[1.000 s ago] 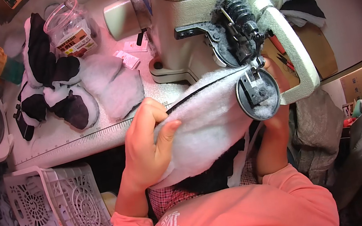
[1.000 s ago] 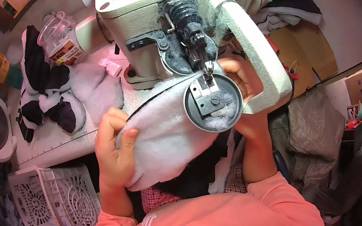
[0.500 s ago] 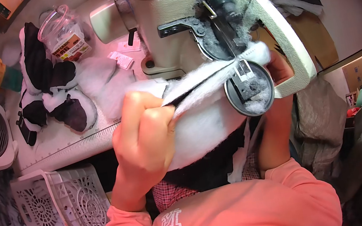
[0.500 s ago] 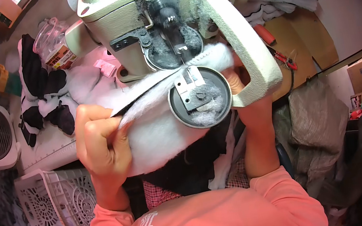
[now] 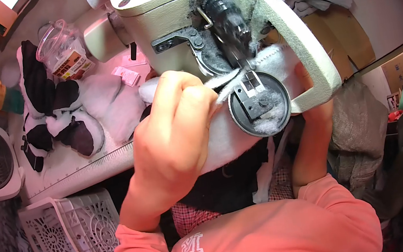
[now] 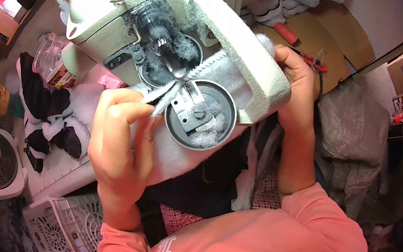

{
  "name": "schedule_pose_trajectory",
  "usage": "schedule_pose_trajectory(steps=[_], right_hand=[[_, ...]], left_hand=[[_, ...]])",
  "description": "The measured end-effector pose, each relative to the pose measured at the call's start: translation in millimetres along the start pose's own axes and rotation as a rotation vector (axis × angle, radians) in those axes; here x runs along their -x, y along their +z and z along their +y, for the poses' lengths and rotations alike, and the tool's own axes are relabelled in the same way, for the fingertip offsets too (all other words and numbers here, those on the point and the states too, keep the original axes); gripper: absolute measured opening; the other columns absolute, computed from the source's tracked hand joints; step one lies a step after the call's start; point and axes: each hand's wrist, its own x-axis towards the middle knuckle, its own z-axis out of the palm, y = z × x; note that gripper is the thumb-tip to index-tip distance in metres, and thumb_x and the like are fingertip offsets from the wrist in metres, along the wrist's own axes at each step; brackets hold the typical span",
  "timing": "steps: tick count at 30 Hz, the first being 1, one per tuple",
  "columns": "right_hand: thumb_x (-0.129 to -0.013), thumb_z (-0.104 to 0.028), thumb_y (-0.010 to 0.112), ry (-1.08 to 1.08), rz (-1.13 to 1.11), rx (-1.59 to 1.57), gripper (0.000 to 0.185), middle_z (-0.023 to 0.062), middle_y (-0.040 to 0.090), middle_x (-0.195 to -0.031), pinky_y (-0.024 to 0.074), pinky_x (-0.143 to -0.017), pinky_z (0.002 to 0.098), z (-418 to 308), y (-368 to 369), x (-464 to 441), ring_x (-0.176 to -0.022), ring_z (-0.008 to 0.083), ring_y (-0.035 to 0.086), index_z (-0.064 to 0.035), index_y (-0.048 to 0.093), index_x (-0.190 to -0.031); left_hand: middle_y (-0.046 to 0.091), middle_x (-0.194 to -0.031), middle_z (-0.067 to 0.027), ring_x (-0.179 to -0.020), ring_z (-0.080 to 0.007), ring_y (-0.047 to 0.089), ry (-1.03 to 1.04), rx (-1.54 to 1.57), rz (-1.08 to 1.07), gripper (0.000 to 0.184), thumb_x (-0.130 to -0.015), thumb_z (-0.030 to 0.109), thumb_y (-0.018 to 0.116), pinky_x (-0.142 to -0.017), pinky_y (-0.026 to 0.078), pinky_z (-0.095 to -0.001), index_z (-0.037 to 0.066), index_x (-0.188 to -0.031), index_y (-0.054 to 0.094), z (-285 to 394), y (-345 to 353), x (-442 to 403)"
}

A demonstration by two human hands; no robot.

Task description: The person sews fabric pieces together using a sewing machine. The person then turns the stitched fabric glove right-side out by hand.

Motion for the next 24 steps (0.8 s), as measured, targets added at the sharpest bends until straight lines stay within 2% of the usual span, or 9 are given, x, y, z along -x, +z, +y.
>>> schedule_pose_trajectory(steps=[4,6,8,10,11,12,14,18,24], right_hand=[[-0.094,-0.006,0.063,-0.027,0.029,0.213,0.021,0.0034,0.063,-0.106,0.0454,-0.089,0.0246,-23.5,-4.9,-5.0,-0.098,0.0095,0.058,0.0034,0.06,-0.113],[-0.095,-0.007,0.061,-0.263,0.081,0.288,0.033,0.0091,0.06,-0.119,0.0407,-0.097,0.0258,-33.2,-7.4,-10.6,-0.107,0.0126,0.053,0.0039,0.055,-0.125],[-0.094,-0.021,0.064,-0.513,0.137,0.495,0.047,0.0112,0.058,-0.123,0.0381,-0.096,0.0278,-67.4,14.7,-5.5,-0.109,0.0158,0.051,0.0056,0.051,-0.13],[-0.098,-0.03,0.056,-0.83,-0.074,0.765,0.048,0.0174,0.059,-0.121,0.0405,-0.095,0.0343,-100.0,29.8,1.9,-0.103,0.0238,0.054,0.0083,0.051,-0.127],[-0.096,-0.031,0.058,-1.04,-0.37,0.8,0.048,0.0192,0.061,-0.115,0.0456,-0.086,0.0365,-111.0,36.6,-5.0,-0.097,0.028,0.057,0.0092,0.053,-0.123],[-0.094,-0.033,0.061,-0.984,-0.673,0.903,0.044,0.0182,0.062,-0.109,0.0488,-0.079,0.0392,-137.9,58.1,-2.7,-0.091,0.0303,0.059,0.0061,0.06,-0.115],[-0.084,-0.031,0.067,-0.955,-0.738,0.879,0.034,0.0104,0.066,-0.106,0.049,-0.077,0.0381,-121.1,94.5,12.2,-0.089,0.0276,0.06,-0.0026,0.069,-0.102],[-0.074,-0.026,0.072,-0.829,-1.009,1.06,0.03,0.0064,0.062,-0.095,0.0465,-0.077,0.0361,-113.2,129.1,6.6,-0.086,0.0256,0.058,-0.004,0.066,-0.094],[-0.066,-0.024,0.08,-0.686,-1.233,1.121,0.031,0.0062,0.051,-0.084,0.0418,-0.077,0.0378,-128.1,144.4,-15.1,-0.084,0.027,0.051,-0.0057,0.062,-0.084]], left_hand=[[0.054,-0.089,-0.0155,-0.071,-0.0296,0.057,-0.145,0.24,-0.225,0.015,-0.084,0.006,0.068,-0.062,0.048,-0.0357,-0.002,-0.092,0.058,-5.6,-30.0,4.2],[0.055,-0.09,-0.0155,-0.077,-0.0322,0.056,-0.239,0.287,-0.424,0.023,-0.088,0.02,0.068,-0.069,0.047,-0.0384,-0.002,-0.088,0.06,-11.7,-47.0,14.3],[0.057,-0.09,-0.0143,-0.08,-0.0327,0.055,-0.252,0.248,-0.458,0.031,-0.091,0.028,0.065,-0.076,0.046,-0.0393,-0.002,-0.082,0.061,-17.7,-55.7,25.5],[0.058,-0.09,-0.013,-0.083,-0.0317,0.055,-0.172,0.244,-0.406,0.033,-0.094,0.028,0.062,-0.083,0.044,-0.0388,-0.002,-0.08,0.062,-22.7,-57.3,45.3],[0.06,-0.092,-0.0122,-0.085,-0.0296,0.056,-0.2,0.305,-0.344,0.032,-0.097,0.025,0.058,-0.088,0.041,-0.0387,-0.002,-0.081,0.063,-20.2,-57.4,51.0],[0.06,-0.092,-0.0122,-0.085,-0.0296,0.056,-0.207,0.302,-0.333,0.032,-0.097,0.025,0.058,-0.088,0.041,-0.0387,-0.002,-0.081,0.063,-17.7,-54.6,58.5],[0.06,-0.092,-0.0129,-0.086,-0.0287,0.058,-0.419,0.5,-0.049,0.027,-0.097,0.02,0.057,-0.085,0.043,-0.0378,-0.002,-0.083,0.064,-12.2,-47.4,72.5],[0.06,-0.095,-0.0094,-0.086,-0.0201,0.06,-0.466,0.378,0.121,0.004,-0.086,0.002,0.067,-0.077,0.047,-0.0291,-0.001,-0.088,0.067,-1.2,-48.6,80.0],[0.059,-0.096,-0.0073,-0.088,-0.0166,0.059,-0.436,0.506,0.326,0.021,-0.075,-0.009,0.073,-0.078,0.047,-0.0264,0.001,-0.092,0.068,-11.6,-29.4,85.5]])
